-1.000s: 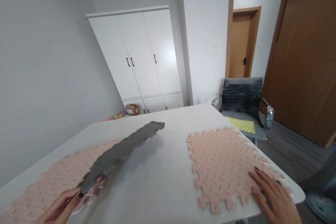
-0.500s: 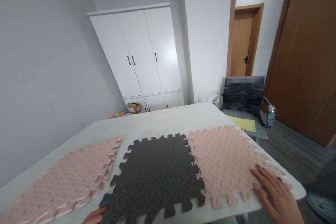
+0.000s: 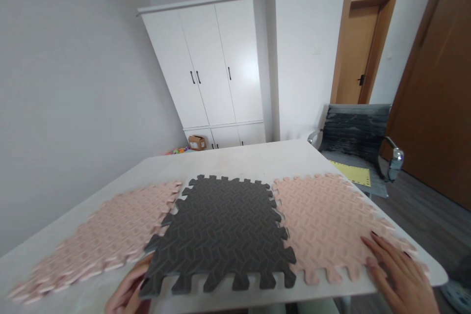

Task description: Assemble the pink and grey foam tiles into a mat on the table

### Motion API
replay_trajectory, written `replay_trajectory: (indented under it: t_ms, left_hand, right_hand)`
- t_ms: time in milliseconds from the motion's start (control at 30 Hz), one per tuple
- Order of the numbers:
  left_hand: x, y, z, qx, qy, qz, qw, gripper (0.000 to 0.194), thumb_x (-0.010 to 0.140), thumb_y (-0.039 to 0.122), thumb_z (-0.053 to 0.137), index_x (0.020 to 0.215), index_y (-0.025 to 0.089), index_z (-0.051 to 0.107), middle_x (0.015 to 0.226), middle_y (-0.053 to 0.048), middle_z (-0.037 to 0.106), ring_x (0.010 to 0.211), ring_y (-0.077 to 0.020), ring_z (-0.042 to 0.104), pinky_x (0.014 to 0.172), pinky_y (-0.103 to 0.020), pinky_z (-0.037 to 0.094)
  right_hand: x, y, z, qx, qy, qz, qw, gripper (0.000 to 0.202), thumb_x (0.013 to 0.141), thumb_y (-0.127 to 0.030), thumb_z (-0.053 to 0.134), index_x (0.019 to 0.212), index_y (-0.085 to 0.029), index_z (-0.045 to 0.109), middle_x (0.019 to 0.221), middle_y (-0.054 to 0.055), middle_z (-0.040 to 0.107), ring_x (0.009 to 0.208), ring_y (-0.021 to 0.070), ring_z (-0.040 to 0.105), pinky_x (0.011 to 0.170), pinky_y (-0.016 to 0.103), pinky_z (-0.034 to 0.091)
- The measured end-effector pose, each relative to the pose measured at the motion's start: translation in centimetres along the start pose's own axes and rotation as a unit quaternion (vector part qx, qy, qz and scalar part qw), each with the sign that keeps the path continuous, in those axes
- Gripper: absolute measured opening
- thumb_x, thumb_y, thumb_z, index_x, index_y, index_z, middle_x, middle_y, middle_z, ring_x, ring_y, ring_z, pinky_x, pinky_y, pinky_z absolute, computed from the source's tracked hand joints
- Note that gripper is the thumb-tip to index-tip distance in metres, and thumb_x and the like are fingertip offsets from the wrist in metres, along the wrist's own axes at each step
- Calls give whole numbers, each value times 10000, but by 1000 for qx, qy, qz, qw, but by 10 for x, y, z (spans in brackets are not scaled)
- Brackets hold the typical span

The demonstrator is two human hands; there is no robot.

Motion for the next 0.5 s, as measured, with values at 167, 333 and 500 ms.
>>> replay_trajectory:
  t_ms: [167,333,500]
  left_hand:
    - [0,-7,2,-43,8,7,999,421,579,476,765,939,299,637,1111,53,644,1080,-217,579,783,-215,524]
    - [-1,-21,11,-12,-49,1,999,353,696,513,683,966,294,626,1138,26,650,1057,-233,602,792,-265,532]
    - [9,-27,12,97,-133,37,986,278,745,464,646,940,266,662,1209,-34,628,1175,-266,541,960,-344,461]
  right_hand:
    - [-1,3,2,7,-7,-2,1000,485,874,-409,434,1317,-218,491,1379,80,482,1229,307,461,1051,513,294]
    - [-2,3,3,8,-10,1,1000,485,877,-405,433,1319,-212,485,1379,87,478,1233,309,456,1055,514,291]
    - [0,-1,0,8,-17,4,1000,478,882,-396,430,1325,-222,477,1388,81,470,1238,304,450,1055,511,290]
Point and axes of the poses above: each hand's wrist, its own x-axis towards the middle knuckle, its own z-axis out of the palm, y = z × x, the point moved 5 cm from there along x, towards the middle knuckle
